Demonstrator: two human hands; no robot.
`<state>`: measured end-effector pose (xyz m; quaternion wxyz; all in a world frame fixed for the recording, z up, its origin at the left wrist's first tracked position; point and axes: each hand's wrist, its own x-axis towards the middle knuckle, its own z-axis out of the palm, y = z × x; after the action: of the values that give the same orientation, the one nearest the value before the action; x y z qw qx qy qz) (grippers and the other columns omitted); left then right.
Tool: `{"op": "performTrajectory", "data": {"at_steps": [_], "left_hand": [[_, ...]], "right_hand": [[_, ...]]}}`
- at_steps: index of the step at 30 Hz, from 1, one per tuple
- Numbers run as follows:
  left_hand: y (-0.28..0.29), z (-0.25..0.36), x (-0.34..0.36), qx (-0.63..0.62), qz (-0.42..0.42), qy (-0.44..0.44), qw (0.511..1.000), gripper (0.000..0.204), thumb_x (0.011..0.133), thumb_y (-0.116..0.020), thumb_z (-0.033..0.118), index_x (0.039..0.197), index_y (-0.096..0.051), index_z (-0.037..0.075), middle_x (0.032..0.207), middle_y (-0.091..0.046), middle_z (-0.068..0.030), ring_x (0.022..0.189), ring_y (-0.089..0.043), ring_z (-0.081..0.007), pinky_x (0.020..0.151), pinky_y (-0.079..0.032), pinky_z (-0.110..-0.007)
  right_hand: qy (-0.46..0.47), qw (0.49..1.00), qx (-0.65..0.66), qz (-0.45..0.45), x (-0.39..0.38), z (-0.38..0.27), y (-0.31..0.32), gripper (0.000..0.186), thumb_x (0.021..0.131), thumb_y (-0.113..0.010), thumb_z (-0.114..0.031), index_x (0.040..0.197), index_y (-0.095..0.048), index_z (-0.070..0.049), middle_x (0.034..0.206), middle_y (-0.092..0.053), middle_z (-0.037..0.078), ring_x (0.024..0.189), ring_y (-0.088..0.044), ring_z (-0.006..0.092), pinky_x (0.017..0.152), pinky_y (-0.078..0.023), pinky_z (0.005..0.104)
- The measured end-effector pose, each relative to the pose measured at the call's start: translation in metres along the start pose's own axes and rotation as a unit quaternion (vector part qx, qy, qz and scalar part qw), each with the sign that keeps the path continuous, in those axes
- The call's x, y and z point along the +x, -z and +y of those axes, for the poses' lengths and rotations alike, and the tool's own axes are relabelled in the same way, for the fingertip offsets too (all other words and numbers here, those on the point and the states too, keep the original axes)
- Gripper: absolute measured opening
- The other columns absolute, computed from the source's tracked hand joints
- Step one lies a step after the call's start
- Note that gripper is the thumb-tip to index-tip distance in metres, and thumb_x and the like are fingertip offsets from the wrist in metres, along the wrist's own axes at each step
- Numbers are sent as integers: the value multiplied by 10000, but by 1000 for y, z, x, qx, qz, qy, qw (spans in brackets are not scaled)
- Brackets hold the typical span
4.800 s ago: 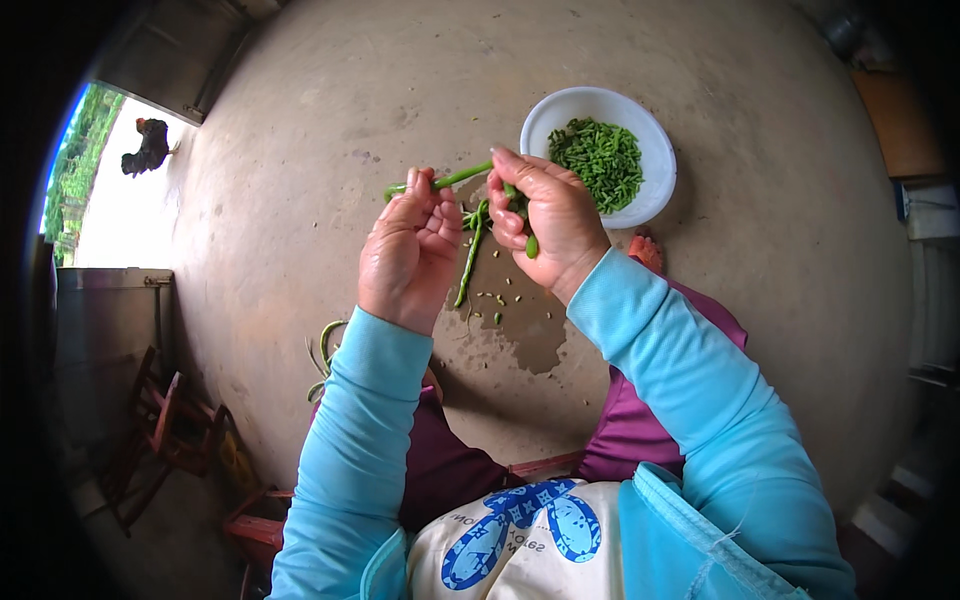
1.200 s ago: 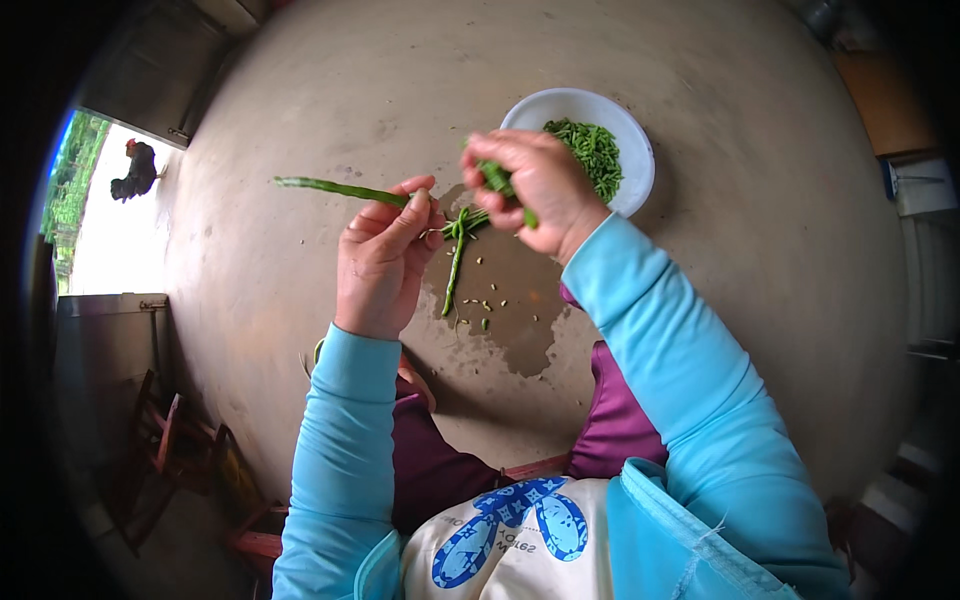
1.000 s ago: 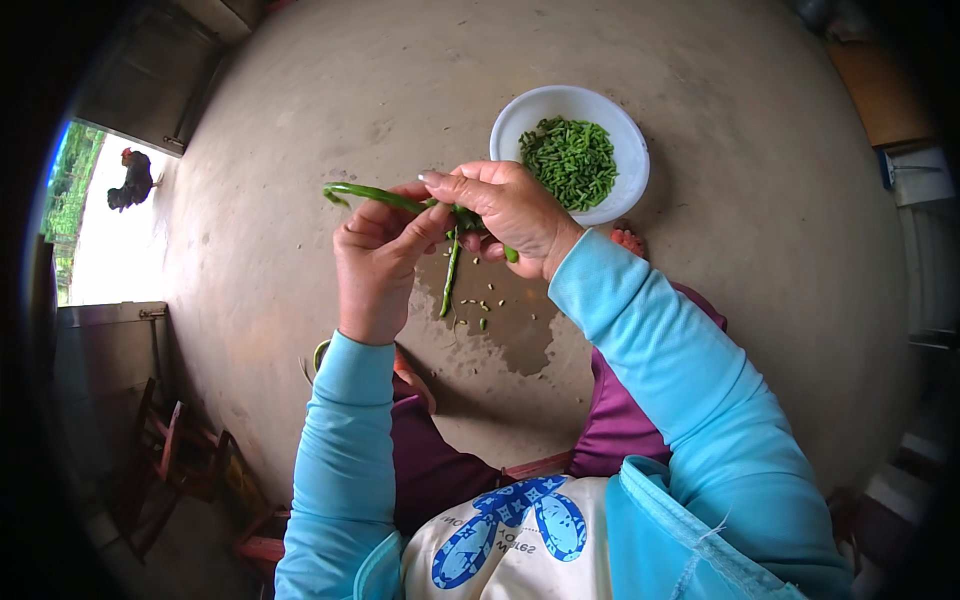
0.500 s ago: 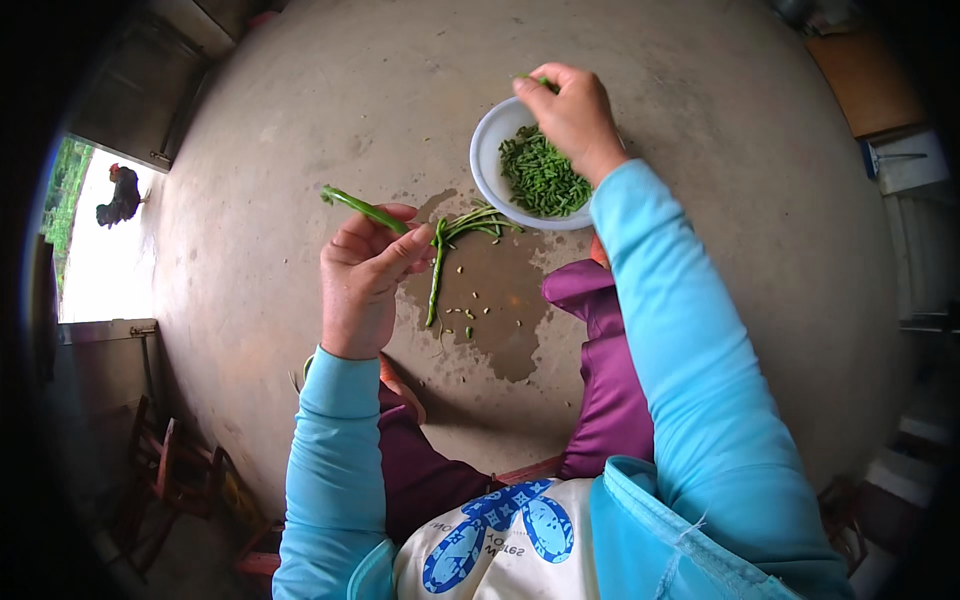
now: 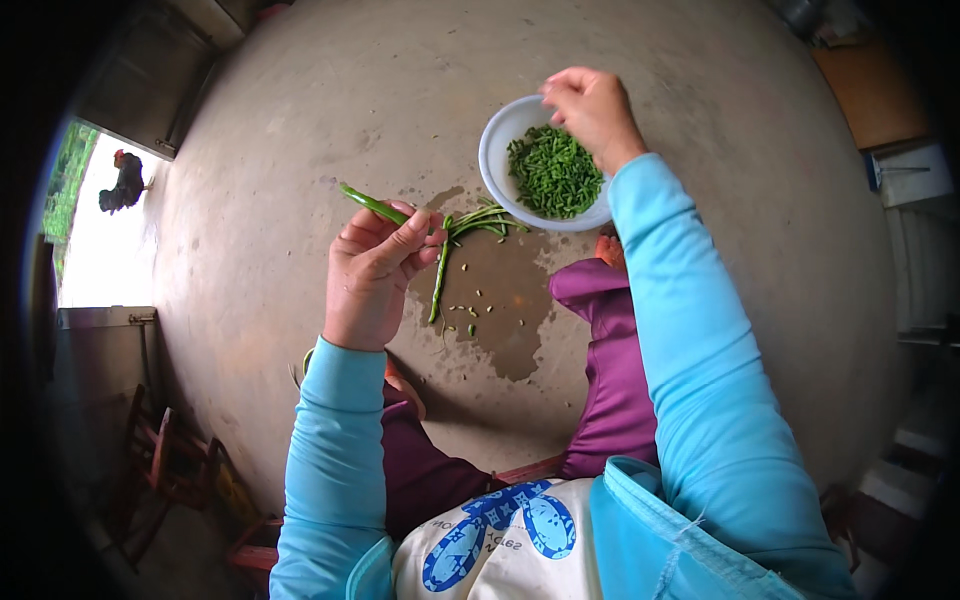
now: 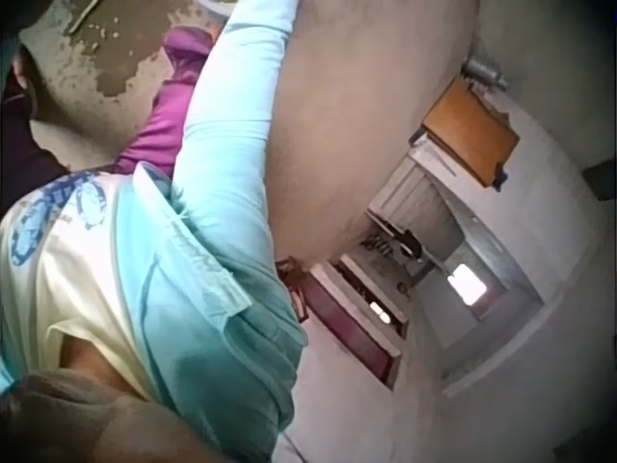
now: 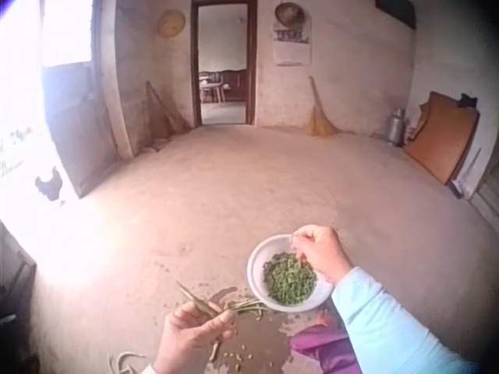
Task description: Peel and break long green beans into a bowl.
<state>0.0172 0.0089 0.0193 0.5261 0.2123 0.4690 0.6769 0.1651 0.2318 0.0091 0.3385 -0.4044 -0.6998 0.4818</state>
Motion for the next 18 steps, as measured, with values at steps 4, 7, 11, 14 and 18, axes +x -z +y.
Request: {"op": "performTrajectory", "data": {"at_steps": [4,7,11,14,18], "left_hand": [[4,-1,0,-69,37,13,997,113,776,-624,74,866,-568,35,859,-604,-58,811,-567,-133,734,-450,-260],[6,-4,1,-75,3,13,997,124,779,-619,72,889,-575,35,861,-603,-56,812,-565,-139,755,-441,-273],[7,-9,2,-69,-42,42,996,136,804,-585,77,930,-571,26,877,-598,-54,784,-557,-132,733,-448,-269],[4,-4,3,-164,5,66,984,148,847,-531,116,957,-550,19,839,-582,-41,752,-547,-117,701,-452,-255],[15,3,9,-183,5,43,982,172,886,-464,154,961,-525,12,748,-535,-14,689,-520,-93,633,-445,-209]], "right_hand": [[-147,943,214,-207,-69,-31,-41,162,840,-524,-180,860,-597,-37,733,-597,38,548,-527,77,471,-442,214],[-226,887,303,-264,-106,-51,-61,199,855,-514,-218,871,-588,-34,741,-589,37,556,-526,79,464,-441,213],[-234,839,385,-303,-110,-48,-68,225,861,-514,-245,850,-571,-28,683,-545,17,522,-495,77,436,-416,202],[-233,839,371,-323,-99,-42,-64,220,859,-518,-233,814,-558,-21,642,-511,7,485,-451,65,405,-376,193],[-263,830,359,-337,-96,-50,-59,256,854,-529,-256,750,-553,-23,608,-497,-1,468,-432,52,380,-345,177]]}}
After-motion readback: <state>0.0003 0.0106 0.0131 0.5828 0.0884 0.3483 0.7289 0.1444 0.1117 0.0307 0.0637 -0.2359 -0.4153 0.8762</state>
